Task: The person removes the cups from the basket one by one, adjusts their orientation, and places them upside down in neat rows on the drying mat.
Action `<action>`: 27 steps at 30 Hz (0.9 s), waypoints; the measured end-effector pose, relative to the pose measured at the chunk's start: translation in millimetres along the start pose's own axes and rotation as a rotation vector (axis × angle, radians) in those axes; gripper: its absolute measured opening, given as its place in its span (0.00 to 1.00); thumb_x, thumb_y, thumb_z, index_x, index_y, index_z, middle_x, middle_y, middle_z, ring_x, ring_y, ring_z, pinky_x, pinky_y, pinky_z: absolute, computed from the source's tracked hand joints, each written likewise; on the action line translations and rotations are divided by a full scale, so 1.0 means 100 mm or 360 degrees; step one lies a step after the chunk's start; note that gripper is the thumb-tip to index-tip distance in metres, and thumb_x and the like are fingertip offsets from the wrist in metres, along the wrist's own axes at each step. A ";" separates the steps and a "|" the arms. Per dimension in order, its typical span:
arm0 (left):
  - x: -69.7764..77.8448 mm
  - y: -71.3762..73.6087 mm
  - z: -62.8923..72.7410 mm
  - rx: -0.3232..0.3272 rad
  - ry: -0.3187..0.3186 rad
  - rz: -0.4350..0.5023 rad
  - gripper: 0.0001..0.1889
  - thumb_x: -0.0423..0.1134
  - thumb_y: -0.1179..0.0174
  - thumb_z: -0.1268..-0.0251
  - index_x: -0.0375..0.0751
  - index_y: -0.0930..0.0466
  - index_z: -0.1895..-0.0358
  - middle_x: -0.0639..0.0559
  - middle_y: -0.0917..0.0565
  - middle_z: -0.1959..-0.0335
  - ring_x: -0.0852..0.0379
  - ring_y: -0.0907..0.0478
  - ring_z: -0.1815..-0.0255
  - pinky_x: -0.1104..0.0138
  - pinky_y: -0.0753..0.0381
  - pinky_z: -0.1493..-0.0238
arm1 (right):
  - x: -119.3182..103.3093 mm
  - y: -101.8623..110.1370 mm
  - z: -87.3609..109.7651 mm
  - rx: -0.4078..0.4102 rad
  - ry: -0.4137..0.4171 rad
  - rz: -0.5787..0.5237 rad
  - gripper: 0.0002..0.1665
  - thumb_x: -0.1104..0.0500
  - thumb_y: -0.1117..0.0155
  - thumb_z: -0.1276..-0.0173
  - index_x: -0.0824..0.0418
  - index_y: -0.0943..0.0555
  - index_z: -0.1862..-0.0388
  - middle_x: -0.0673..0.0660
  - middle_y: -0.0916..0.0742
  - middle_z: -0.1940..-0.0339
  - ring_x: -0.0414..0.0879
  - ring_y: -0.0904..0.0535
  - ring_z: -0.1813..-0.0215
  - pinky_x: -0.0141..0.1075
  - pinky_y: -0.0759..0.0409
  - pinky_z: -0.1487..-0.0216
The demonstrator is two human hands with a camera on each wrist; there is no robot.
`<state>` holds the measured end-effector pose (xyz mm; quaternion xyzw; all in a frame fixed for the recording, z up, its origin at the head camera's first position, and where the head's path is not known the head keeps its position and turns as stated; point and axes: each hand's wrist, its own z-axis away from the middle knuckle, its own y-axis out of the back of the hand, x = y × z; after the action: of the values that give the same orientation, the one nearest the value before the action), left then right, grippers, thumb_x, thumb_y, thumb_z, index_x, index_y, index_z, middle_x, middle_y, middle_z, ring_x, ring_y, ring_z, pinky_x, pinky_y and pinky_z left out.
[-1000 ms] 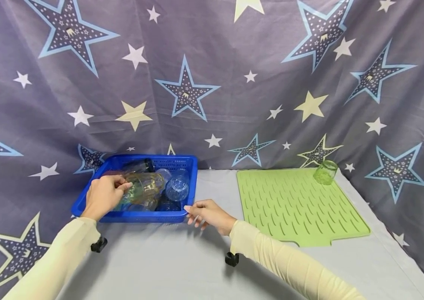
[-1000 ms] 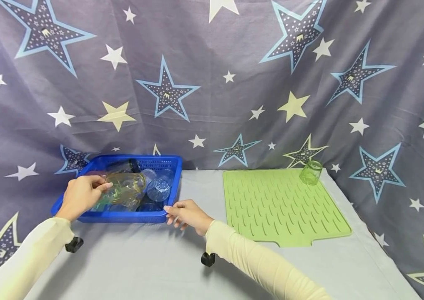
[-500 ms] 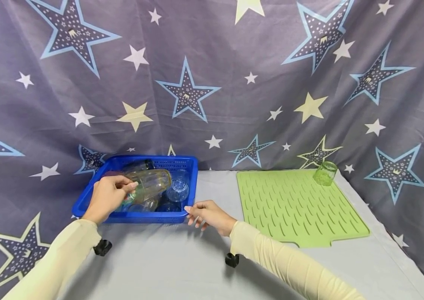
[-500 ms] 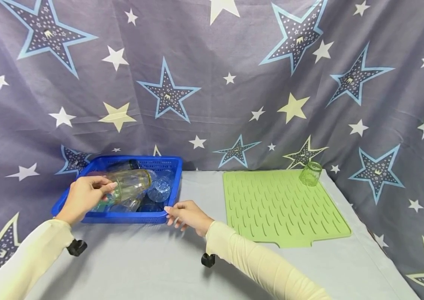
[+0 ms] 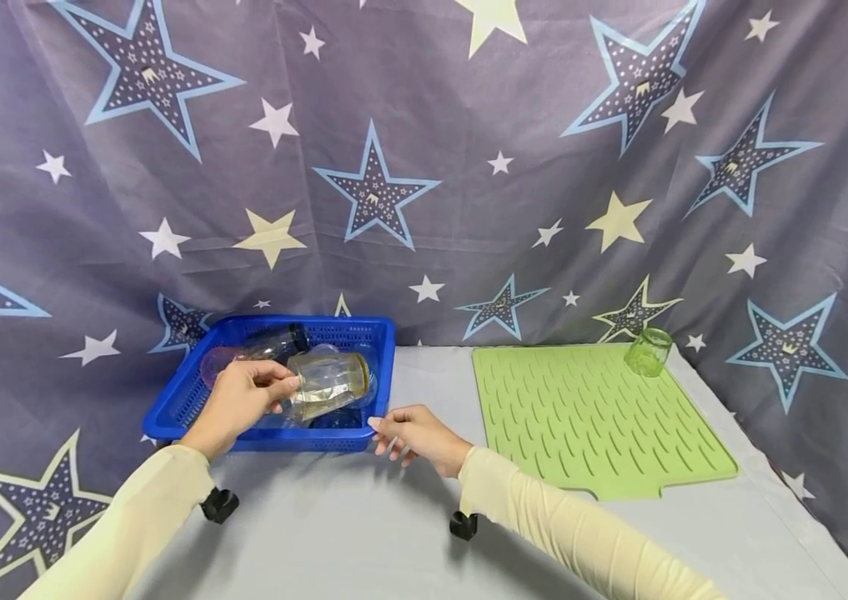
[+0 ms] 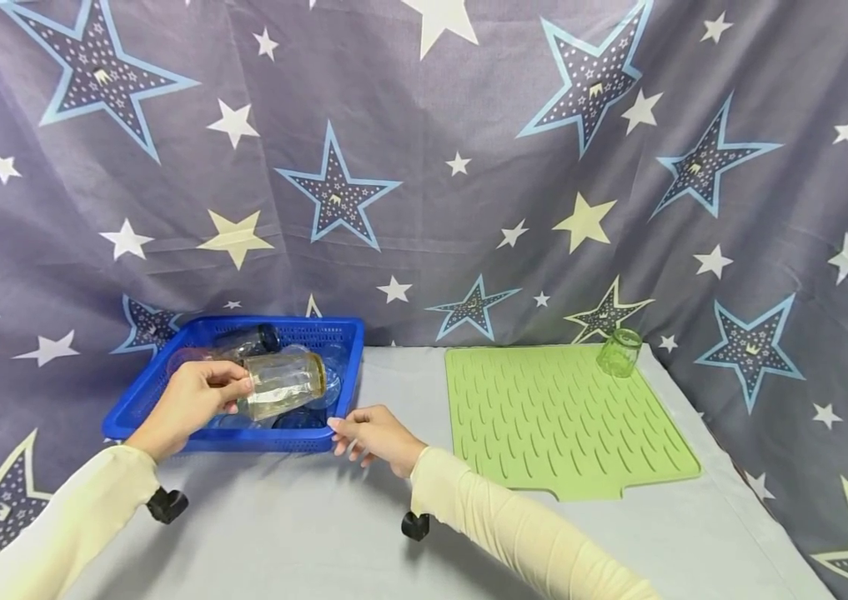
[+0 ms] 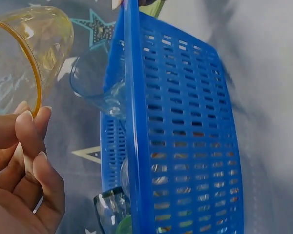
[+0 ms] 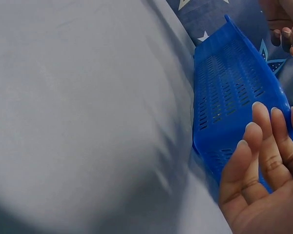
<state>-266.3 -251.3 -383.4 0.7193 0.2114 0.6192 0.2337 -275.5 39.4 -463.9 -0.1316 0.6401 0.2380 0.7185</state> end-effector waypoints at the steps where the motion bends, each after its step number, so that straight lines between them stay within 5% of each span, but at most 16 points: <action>1: 0.01 -0.01 0.00 -0.0008 -0.0009 0.0010 0.12 0.48 0.33 0.28 0.43 0.11 0.56 0.48 0.13 0.66 0.47 0.17 0.71 0.62 0.18 0.69 | 0.00 0.00 0.01 0.0002 -0.0001 -0.0003 0.23 0.42 0.36 0.24 0.61 0.14 0.62 0.55 0.11 0.68 0.47 0.21 0.70 0.36 0.23 0.71; 7: 0.04 -0.09 0.02 -0.0059 -0.0043 0.0061 0.11 0.46 0.33 0.28 0.41 0.12 0.56 0.46 0.14 0.67 0.45 0.18 0.70 0.60 0.17 0.67 | 0.00 0.02 0.02 0.0002 -0.0005 -0.0033 0.27 0.42 0.34 0.26 0.67 0.15 0.57 0.55 0.11 0.67 0.47 0.21 0.70 0.36 0.22 0.71; 13: 0.04 -0.17 0.02 -0.0095 -0.0024 0.0071 0.13 0.48 0.34 0.28 0.42 0.12 0.55 0.45 0.14 0.67 0.42 0.18 0.69 0.54 0.18 0.66 | -0.01 0.07 0.01 0.0048 -0.0062 -0.0098 0.21 0.44 0.27 0.31 0.62 0.15 0.60 0.64 0.11 0.62 0.46 0.20 0.71 0.35 0.21 0.71; 17: 0.03 -0.23 0.02 -0.0125 -0.0014 0.0107 0.13 0.49 0.34 0.28 0.42 0.12 0.55 0.41 0.15 0.68 0.40 0.19 0.70 0.58 0.22 0.71 | 0.00 0.08 0.06 0.0114 -0.0125 -0.0290 0.23 0.47 0.32 0.26 0.67 0.18 0.50 0.66 0.12 0.59 0.43 0.22 0.73 0.33 0.21 0.72; 21: 0.05 -0.29 0.01 -0.0167 0.0015 0.0167 0.13 0.49 0.33 0.28 0.42 0.12 0.56 0.41 0.15 0.68 0.40 0.20 0.71 0.58 0.23 0.73 | -0.05 0.12 0.11 0.0179 -0.0133 -0.0555 0.33 0.38 0.41 0.23 0.68 0.23 0.43 0.60 0.14 0.62 0.42 0.23 0.74 0.32 0.22 0.73; 27: 0.08 -0.34 -0.01 -0.0172 0.0017 0.0171 0.13 0.50 0.33 0.29 0.44 0.11 0.57 0.45 0.13 0.68 0.43 0.19 0.72 0.57 0.21 0.72 | -0.18 0.19 0.12 0.0068 -0.0016 -0.0760 0.40 0.31 0.41 0.26 0.66 0.26 0.40 0.57 0.15 0.56 0.45 0.19 0.67 0.35 0.18 0.68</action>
<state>-266.5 -218.8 -397.2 0.7125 0.1400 0.6452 0.2376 -275.8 58.2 -442.0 -0.2629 0.5922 0.0482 0.7602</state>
